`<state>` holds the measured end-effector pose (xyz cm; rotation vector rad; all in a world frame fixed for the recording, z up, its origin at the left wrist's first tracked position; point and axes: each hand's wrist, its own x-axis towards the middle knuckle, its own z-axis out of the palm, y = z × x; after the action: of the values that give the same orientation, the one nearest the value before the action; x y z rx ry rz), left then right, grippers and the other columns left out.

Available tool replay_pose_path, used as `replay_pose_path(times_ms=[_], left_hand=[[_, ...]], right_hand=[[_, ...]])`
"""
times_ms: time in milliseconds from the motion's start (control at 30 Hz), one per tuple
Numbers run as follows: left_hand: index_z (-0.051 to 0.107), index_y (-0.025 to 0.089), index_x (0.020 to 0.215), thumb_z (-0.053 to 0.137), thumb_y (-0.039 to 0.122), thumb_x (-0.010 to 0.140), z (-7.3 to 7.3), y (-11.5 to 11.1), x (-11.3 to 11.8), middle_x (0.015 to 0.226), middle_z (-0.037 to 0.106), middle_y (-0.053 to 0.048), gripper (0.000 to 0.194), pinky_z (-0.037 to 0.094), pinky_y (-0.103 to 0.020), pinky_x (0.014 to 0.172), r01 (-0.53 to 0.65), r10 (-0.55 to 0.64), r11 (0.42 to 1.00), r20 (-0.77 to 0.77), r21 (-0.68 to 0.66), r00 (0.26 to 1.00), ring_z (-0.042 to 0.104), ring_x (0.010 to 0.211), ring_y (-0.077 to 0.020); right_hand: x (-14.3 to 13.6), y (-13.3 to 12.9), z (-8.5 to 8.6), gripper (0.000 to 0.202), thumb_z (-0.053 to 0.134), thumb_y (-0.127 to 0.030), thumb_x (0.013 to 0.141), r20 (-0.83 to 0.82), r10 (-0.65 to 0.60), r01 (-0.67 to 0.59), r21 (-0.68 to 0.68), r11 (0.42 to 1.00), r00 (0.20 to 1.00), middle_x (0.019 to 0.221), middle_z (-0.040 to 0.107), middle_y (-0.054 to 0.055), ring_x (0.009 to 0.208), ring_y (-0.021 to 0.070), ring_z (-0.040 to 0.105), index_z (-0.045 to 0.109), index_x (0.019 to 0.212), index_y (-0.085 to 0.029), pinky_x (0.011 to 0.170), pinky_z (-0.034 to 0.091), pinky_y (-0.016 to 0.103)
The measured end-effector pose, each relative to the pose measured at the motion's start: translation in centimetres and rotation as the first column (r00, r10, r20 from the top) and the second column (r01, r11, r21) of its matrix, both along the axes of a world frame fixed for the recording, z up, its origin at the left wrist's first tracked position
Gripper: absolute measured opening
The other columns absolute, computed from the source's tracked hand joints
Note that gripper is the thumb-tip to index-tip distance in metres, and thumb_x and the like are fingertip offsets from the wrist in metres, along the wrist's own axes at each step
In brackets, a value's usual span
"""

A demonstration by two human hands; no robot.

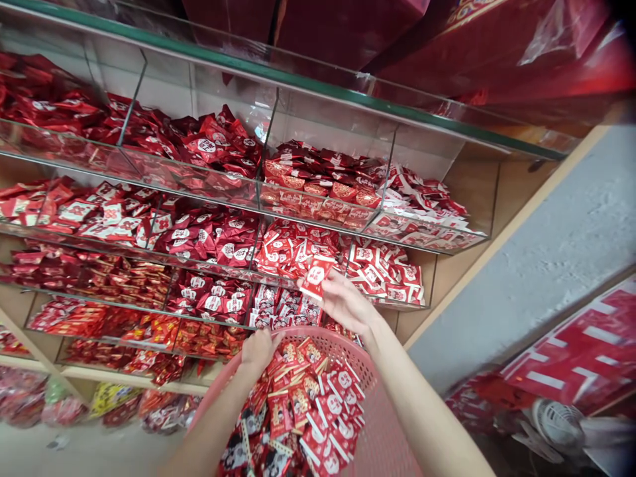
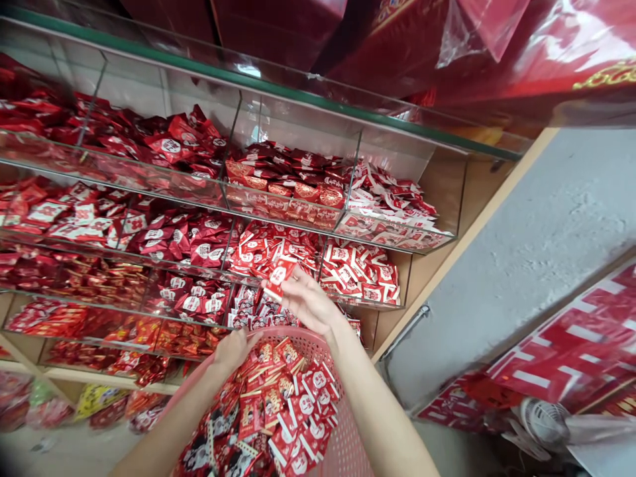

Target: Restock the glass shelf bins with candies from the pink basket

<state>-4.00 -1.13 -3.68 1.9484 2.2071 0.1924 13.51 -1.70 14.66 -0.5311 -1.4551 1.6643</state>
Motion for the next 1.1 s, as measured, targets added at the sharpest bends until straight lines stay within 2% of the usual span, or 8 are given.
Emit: replay_pose_path(times_ms=[200, 367, 533, 733, 867, 967, 1033, 1100], left_hand=[[0.059, 0.009, 0.105, 0.027, 0.057, 0.089, 0.1, 0.0, 0.1, 0.101, 0.065, -0.017, 0.059, 0.047, -0.036, 0.080, -0.005, 0.005, 1.000, 0.017, -0.022, 1.000, 0.062, 0.096, -0.0289], [0.059, 0.009, 0.103, 0.027, 0.056, 0.089, 0.3, 0.0, 0.1, 0.099, 0.065, -0.017, 0.058, 0.048, -0.036, 0.079, -0.006, 0.006, 1.000, 0.001, -0.020, 1.000, 0.062, 0.096, -0.0292], [0.058, 0.011, 0.104, 0.025, 0.059, 0.088, 0.1, 0.4, 0.0, 0.098, 0.065, -0.017, 0.060, 0.048, -0.034, 0.077, 0.013, -0.013, 0.999, 0.000, -0.034, 1.000, 0.063, 0.094, -0.0279], [0.057, 0.010, 0.105, 0.025, 0.058, 0.088, 0.7, 0.2, 0.2, 0.098, 0.065, -0.018, 0.060, 0.047, -0.033, 0.078, 0.017, -0.019, 0.999, -0.057, -0.045, 0.998, 0.063, 0.095, -0.0278], [0.056, 0.011, 0.107, 0.026, 0.058, 0.088, 1.0, 0.2, 0.4, 0.096, 0.066, -0.016, 0.059, 0.048, -0.033, 0.076, 0.015, -0.017, 0.999, -0.065, -0.039, 0.998, 0.063, 0.094, -0.0282], [0.057, 0.011, 0.105, 0.026, 0.058, 0.088, 1.1, 0.2, 0.4, 0.095, 0.065, -0.016, 0.059, 0.047, -0.032, 0.077, 0.009, -0.013, 0.999, -0.070, -0.048, 0.997, 0.063, 0.095, -0.0274], [0.057, 0.011, 0.105, 0.026, 0.058, 0.088, 1.0, 0.2, 0.4, 0.096, 0.065, -0.016, 0.059, 0.047, -0.032, 0.078, 0.020, -0.023, 0.999, -0.068, -0.047, 0.997, 0.063, 0.094, -0.0268], [0.057, 0.010, 0.105, 0.026, 0.059, 0.088, 0.9, 0.2, 0.4, 0.096, 0.065, -0.016, 0.060, 0.047, -0.033, 0.077, 0.025, -0.028, 0.999, -0.074, -0.047, 0.997, 0.063, 0.095, -0.0274]], right_hand=[[0.9, -2.0, -4.1, 0.050, 0.070, -0.025, 0.069, -0.054, 0.068, -0.075, -0.131, 0.989, 0.996, 0.112, 0.063, 0.003, 0.104, 0.0181, 0.059, 0.053, 0.116, -0.024, 0.097, 0.043, 0.038], [2.5, -2.0, -5.7, 0.040, 0.070, -0.021, 0.072, -0.049, 0.075, -0.085, -0.247, 0.965, 0.996, 0.106, 0.065, 0.002, 0.095, 0.0140, 0.062, 0.056, 0.110, -0.022, 0.097, 0.044, 0.035], [4.0, -2.2, -7.7, 0.032, 0.068, -0.023, 0.077, -0.058, 0.126, -0.139, -0.387, 0.912, 0.990, 0.104, 0.065, 0.003, 0.090, 0.0152, 0.065, 0.055, 0.106, -0.019, 0.087, 0.052, 0.039], [4.7, -2.1, -10.9, 0.033, 0.067, -0.027, 0.079, -0.025, 0.075, -0.077, -0.504, 0.860, 0.997, 0.098, 0.067, 0.006, 0.083, 0.0143, 0.068, 0.054, 0.107, -0.016, 0.073, 0.058, 0.029], [5.4, -1.7, -11.7, 0.033, 0.067, -0.030, 0.079, 0.058, 0.040, -0.005, -0.505, 0.863, 0.998, 0.091, 0.067, 0.005, 0.079, 0.0131, 0.068, 0.053, 0.106, -0.017, 0.061, 0.055, 0.020], [5.6, -1.6, -11.9, 0.029, 0.070, -0.030, 0.076, 0.087, 0.026, 0.019, -0.480, 0.877, 0.996, 0.080, 0.063, -0.002, 0.066, 0.0064, 0.062, 0.055, 0.098, -0.019, 0.056, 0.050, 0.015], [5.5, -1.7, -12.1, 0.032, 0.074, -0.029, 0.071, 0.158, 0.009, 0.061, -0.436, 0.898, 0.987, 0.074, 0.059, -0.006, 0.056, 0.0034, 0.055, 0.055, 0.095, -0.020, 0.051, 0.046, 0.013], [5.3, -1.8, -12.5, 0.038, 0.075, -0.029, 0.068, 0.267, -0.054, 0.143, -0.328, 0.934, 0.962, 0.077, 0.058, -0.006, 0.059, 0.0049, 0.054, 0.053, 0.098, -0.021, 0.056, 0.047, 0.017]])
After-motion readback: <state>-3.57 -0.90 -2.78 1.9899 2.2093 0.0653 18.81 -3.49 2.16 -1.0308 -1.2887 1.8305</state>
